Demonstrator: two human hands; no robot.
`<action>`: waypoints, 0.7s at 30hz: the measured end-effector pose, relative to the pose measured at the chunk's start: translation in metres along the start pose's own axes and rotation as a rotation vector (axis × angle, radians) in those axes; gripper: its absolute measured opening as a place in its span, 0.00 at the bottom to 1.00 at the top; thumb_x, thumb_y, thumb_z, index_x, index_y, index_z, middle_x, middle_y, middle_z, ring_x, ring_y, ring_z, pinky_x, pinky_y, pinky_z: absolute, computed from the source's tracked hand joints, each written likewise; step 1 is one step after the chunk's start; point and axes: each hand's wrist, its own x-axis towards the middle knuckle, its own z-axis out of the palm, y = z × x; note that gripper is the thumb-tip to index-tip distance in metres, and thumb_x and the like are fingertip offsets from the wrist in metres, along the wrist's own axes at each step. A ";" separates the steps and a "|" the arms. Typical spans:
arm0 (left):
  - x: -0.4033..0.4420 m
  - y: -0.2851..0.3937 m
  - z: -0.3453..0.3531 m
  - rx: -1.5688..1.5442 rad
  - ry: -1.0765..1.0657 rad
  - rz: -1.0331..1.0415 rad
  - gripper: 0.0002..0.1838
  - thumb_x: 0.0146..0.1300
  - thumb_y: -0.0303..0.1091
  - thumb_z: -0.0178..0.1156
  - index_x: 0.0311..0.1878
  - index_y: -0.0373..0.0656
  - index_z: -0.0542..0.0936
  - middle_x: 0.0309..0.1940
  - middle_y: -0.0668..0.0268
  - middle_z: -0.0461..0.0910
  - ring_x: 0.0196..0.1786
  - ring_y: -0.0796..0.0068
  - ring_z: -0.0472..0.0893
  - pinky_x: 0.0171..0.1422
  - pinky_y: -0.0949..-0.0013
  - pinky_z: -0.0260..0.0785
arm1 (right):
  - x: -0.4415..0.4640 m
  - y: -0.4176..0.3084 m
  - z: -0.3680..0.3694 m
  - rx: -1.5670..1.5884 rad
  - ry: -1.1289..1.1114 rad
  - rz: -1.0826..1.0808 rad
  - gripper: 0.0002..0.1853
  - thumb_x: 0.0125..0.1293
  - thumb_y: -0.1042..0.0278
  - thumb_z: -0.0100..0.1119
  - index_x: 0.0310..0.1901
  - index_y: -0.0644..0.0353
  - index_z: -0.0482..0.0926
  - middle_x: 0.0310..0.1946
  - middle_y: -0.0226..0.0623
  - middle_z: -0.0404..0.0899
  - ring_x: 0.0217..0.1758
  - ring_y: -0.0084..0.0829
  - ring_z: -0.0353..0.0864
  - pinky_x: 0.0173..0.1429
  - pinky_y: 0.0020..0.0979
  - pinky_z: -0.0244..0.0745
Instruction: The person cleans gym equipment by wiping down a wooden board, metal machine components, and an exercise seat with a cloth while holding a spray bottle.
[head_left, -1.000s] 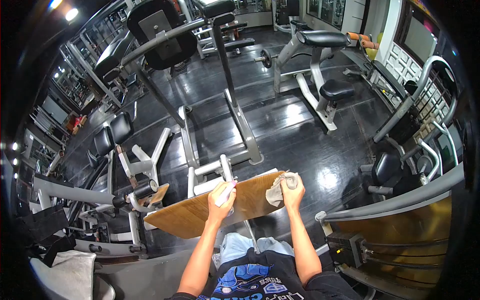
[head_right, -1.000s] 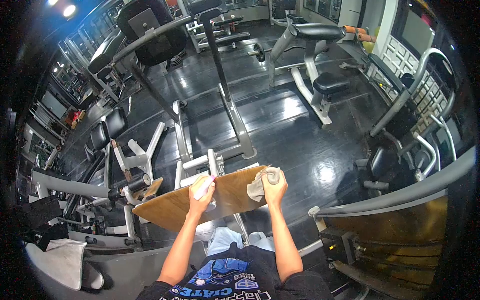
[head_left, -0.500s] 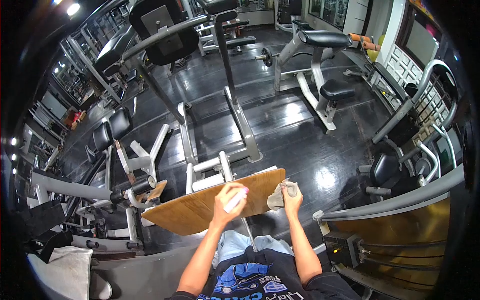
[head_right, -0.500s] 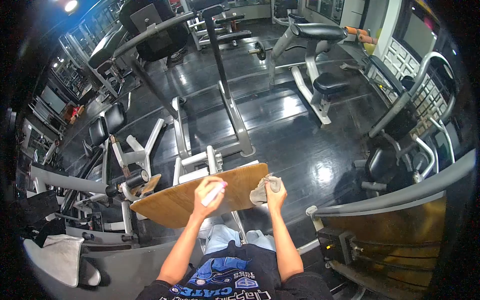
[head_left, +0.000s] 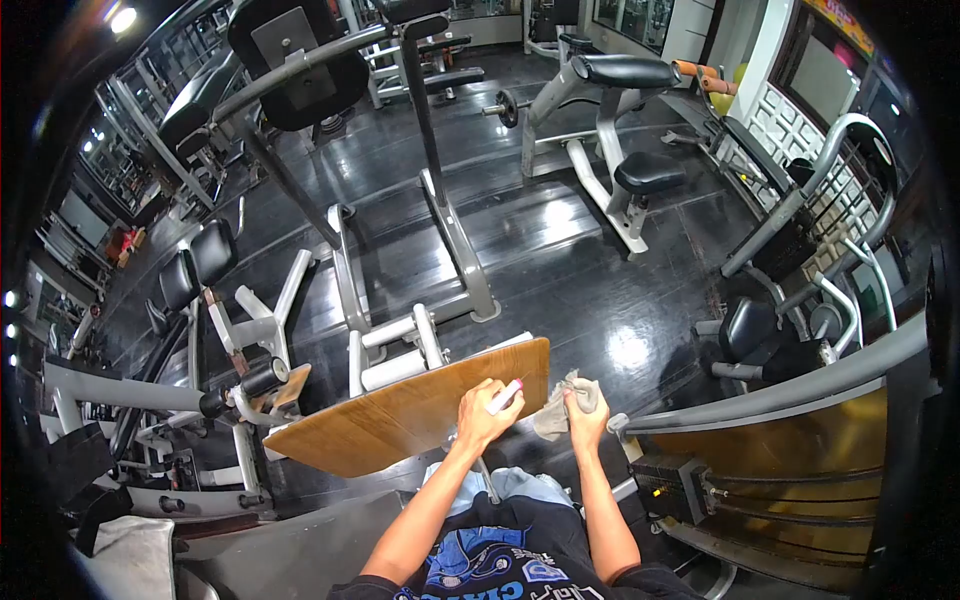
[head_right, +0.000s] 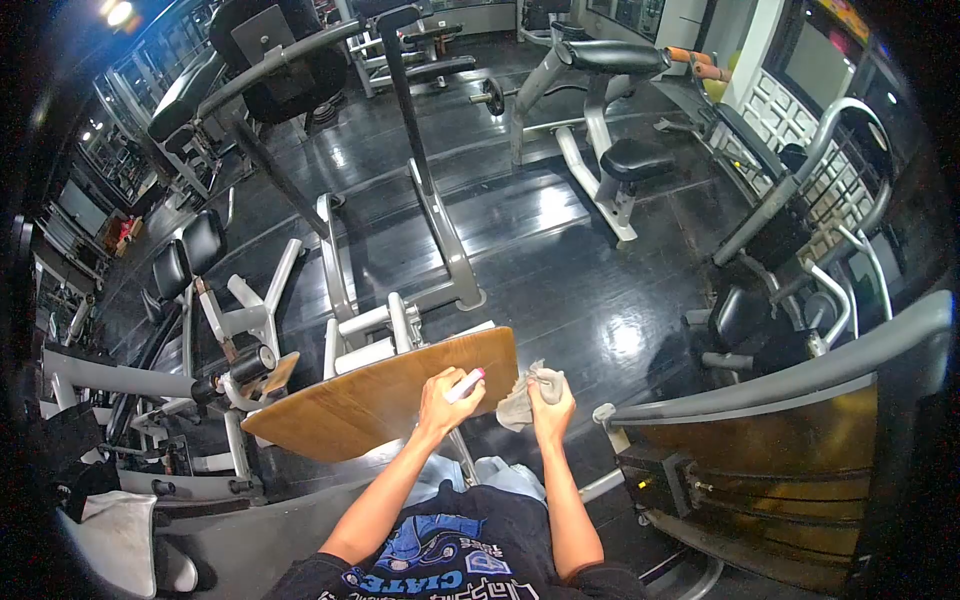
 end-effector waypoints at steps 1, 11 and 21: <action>0.000 -0.002 -0.002 0.002 -0.002 -0.002 0.14 0.54 0.43 0.65 0.25 0.42 0.80 0.23 0.58 0.77 0.27 0.53 0.79 0.33 0.57 0.72 | 0.005 -0.003 0.008 0.000 -0.001 0.003 0.09 0.60 0.75 0.66 0.43 0.64 0.82 0.38 0.33 0.83 0.42 0.24 0.80 0.50 0.27 0.73; 0.004 -0.022 -0.031 -0.110 -0.151 0.060 0.10 0.55 0.40 0.63 0.30 0.43 0.83 0.26 0.59 0.81 0.30 0.57 0.83 0.36 0.60 0.74 | -0.011 0.060 0.076 -0.044 0.089 -0.097 0.12 0.61 0.71 0.63 0.45 0.65 0.76 0.42 0.46 0.77 0.50 0.47 0.77 0.57 0.39 0.70; 0.004 -0.029 -0.029 -0.092 -0.207 0.054 0.12 0.56 0.41 0.64 0.33 0.42 0.84 0.28 0.58 0.83 0.31 0.57 0.83 0.38 0.62 0.74 | -0.001 0.011 0.079 0.025 0.151 -0.088 0.11 0.59 0.72 0.66 0.42 0.65 0.78 0.40 0.42 0.81 0.44 0.38 0.81 0.51 0.36 0.74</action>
